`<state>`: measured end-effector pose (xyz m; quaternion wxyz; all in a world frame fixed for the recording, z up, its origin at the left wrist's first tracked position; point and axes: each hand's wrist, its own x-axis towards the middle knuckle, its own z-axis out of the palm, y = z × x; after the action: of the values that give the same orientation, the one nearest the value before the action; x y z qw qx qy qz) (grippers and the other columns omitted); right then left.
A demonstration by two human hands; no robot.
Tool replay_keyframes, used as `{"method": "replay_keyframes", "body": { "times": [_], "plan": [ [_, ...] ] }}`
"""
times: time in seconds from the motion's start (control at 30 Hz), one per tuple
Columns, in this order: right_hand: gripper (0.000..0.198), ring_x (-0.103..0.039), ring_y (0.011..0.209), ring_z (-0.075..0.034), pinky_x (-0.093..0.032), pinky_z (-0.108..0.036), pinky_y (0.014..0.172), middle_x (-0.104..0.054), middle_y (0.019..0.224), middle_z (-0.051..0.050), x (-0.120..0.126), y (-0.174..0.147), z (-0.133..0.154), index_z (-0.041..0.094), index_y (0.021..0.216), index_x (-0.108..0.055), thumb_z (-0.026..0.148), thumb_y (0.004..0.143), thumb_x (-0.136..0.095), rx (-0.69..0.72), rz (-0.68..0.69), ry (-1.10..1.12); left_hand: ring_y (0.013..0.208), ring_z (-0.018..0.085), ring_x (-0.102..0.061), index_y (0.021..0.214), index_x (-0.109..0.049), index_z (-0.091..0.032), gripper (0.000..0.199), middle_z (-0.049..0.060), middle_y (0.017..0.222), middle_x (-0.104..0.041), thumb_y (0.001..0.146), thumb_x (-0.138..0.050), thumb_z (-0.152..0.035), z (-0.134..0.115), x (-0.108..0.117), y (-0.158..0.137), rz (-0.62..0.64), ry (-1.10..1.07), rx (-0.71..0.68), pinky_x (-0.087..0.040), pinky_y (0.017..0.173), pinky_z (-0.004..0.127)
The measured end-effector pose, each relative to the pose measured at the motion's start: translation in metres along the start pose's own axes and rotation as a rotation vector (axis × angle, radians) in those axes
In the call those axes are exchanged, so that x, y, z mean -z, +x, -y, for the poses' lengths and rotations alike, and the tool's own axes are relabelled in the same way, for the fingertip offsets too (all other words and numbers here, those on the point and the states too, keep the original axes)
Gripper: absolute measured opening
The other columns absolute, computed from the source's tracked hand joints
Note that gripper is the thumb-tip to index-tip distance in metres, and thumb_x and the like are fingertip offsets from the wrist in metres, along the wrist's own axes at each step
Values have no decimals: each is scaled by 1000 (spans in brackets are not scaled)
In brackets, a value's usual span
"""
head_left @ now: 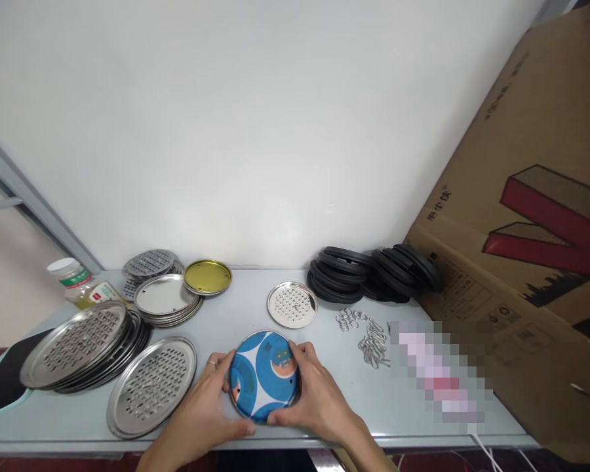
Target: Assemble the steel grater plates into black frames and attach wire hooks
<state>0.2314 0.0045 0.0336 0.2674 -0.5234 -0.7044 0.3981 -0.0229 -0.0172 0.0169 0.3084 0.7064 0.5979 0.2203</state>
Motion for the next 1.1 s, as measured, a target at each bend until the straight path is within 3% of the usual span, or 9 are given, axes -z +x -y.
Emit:
{"method": "replay_keyframes", "body": {
  "times": [0.1,0.2,0.3,0.47,0.7,1.1],
  "plan": [
    [113,-59,105,-28,-48,-37,90,-50,116,-5,2,-1,-2,27,146,-40,51,48,-91,-37,7,-45,106,25,-60,149,-29,-33,112,9,133,-46,54,-87,-29,-4,1,-6,19,9,-2,-53,94,35],
    [104,-58,108,-28,-47,-37,91,-53,114,-5,5,2,-1,28,144,-42,54,54,-87,-51,13,-58,97,22,-62,148,-31,-32,97,9,131,-47,65,-81,-30,-6,-1,-4,-8,31,24,-54,91,35],
    [94,-57,110,-29,-45,-38,92,-56,113,-4,7,5,1,30,138,-49,54,55,-87,-40,11,-82,95,22,-62,148,-33,-31,95,9,129,-49,65,-80,-30,-5,0,-1,-2,38,2,-54,91,35],
    [89,-62,95,-25,-47,-36,80,-54,109,-2,6,4,6,32,130,-52,56,52,-88,-27,-8,-132,109,26,-59,150,-31,-31,112,9,139,-46,53,-87,-23,-2,5,-5,24,40,-74,-51,99,35],
    [90,-62,95,-25,-48,-34,78,-51,109,-1,1,2,2,28,129,-51,54,52,-89,0,-4,-181,116,29,-57,150,-32,-31,108,11,145,-42,57,-86,-25,4,1,-8,-15,60,-70,-48,103,40],
    [91,-63,95,-28,-50,-36,76,-50,115,-5,3,3,8,26,131,-51,59,54,-86,-32,28,-213,98,23,-62,145,-41,-29,92,8,131,-54,63,-82,-28,-9,6,-5,-6,-23,-26,-53,92,38]
  ]
}}
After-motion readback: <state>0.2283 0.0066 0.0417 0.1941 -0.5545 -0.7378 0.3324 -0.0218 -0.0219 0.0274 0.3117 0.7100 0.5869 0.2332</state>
